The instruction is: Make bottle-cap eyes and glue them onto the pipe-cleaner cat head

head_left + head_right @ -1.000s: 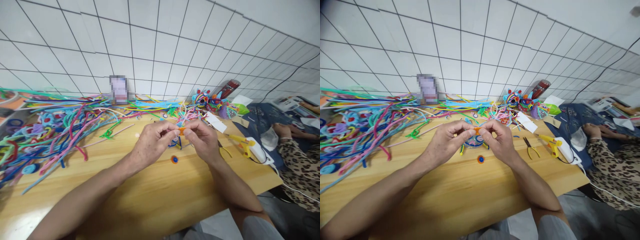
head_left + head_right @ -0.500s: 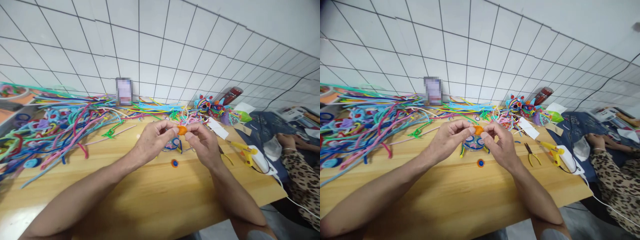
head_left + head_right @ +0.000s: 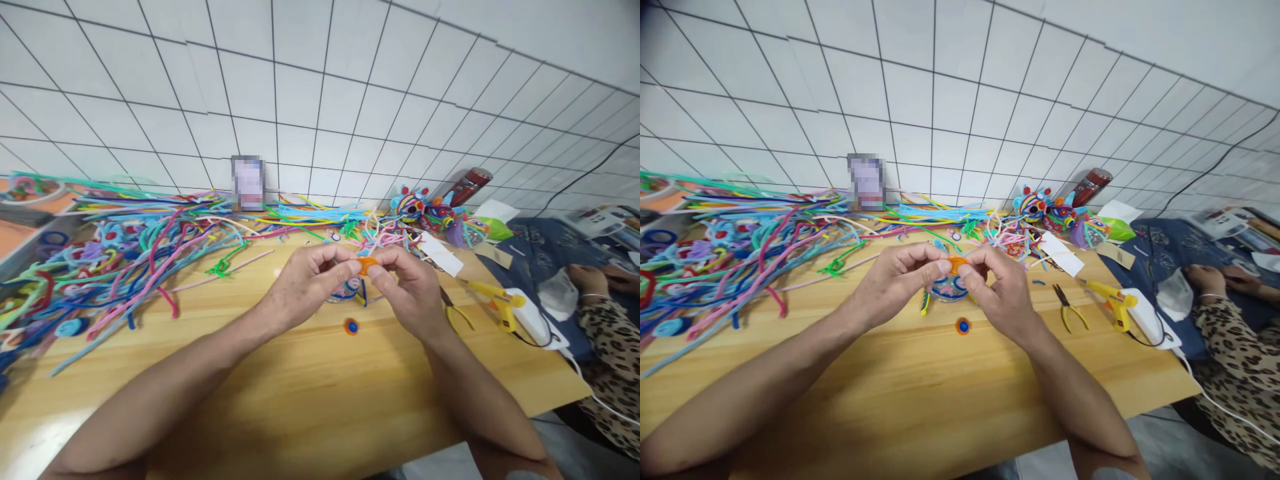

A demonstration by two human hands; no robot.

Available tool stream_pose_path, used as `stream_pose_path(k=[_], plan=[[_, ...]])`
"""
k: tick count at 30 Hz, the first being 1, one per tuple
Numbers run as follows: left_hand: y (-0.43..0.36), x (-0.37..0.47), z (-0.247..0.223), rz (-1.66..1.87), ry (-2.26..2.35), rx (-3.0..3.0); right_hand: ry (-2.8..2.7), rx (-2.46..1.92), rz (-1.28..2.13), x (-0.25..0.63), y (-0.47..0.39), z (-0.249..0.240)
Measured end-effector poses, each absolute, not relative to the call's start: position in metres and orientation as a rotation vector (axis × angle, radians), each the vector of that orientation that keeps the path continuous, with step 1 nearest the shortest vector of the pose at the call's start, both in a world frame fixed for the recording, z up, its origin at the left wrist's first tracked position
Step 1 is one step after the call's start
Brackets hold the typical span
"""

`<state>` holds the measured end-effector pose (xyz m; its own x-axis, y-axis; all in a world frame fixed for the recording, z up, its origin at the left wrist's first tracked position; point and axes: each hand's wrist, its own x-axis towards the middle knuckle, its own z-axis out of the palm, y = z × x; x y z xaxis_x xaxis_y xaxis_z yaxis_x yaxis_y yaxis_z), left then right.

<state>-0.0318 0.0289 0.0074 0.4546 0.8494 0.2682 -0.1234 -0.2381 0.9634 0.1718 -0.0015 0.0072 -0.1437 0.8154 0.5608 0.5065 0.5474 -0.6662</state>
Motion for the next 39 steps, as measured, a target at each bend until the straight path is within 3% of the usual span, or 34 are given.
stream_pose_path(k=[26, 39], plan=[[0.033, -0.024, -0.008, 1.118, 0.675, 1.415, -1.686, -1.117, 0.646, 0.165, 0.007, -0.001], [0.031, -0.026, -0.001, 1.111, 0.742, 1.678, -1.775, -1.139, 0.395, 0.168, 0.008, 0.001]])
